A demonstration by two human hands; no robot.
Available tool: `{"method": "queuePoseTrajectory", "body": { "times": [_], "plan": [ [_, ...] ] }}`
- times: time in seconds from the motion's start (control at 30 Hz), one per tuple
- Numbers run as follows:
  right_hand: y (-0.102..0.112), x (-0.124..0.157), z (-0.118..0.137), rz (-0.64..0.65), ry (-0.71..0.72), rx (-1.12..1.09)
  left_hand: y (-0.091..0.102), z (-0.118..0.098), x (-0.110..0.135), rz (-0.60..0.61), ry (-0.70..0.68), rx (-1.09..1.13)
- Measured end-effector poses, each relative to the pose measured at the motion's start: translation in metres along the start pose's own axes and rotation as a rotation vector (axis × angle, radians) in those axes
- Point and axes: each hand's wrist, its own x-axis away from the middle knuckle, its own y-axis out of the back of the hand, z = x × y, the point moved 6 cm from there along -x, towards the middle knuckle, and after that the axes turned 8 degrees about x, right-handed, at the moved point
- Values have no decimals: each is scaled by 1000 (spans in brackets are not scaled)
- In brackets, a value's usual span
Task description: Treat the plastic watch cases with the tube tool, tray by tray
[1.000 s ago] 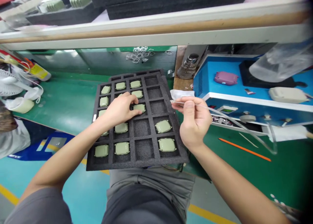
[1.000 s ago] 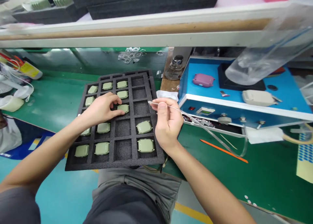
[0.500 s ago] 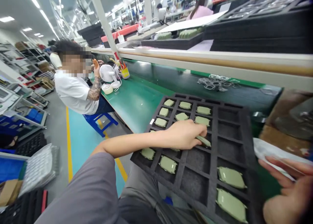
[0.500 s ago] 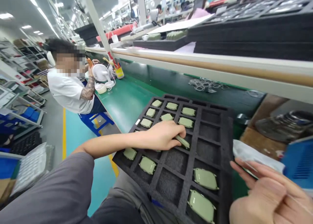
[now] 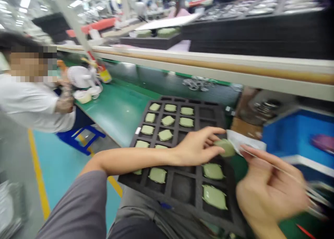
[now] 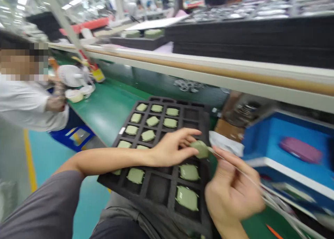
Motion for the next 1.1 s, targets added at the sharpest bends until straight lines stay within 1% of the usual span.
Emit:
{"method": "queuePoseTrajectory", "body": {
  "times": [0.03,0.07,0.1,0.23,0.43,1.1],
  "plan": [
    [2,-3,5,-58,62,229,2,3,-1,-23,22,87],
    [2,-6,7,-85,108,321,5,5,-2,-35,35,144],
    [0,-10,7,-66,125,353,8,5,-5,-49,42,179],
    [-7,-18,7,16,191,281,15,-2,-13,-66,36,257],
    [-11,-19,13,58,251,241,14,-4,-11,-84,47,289],
    [-12,-21,15,70,247,277,14,-5,-13,-87,11,240]
  ]
}}
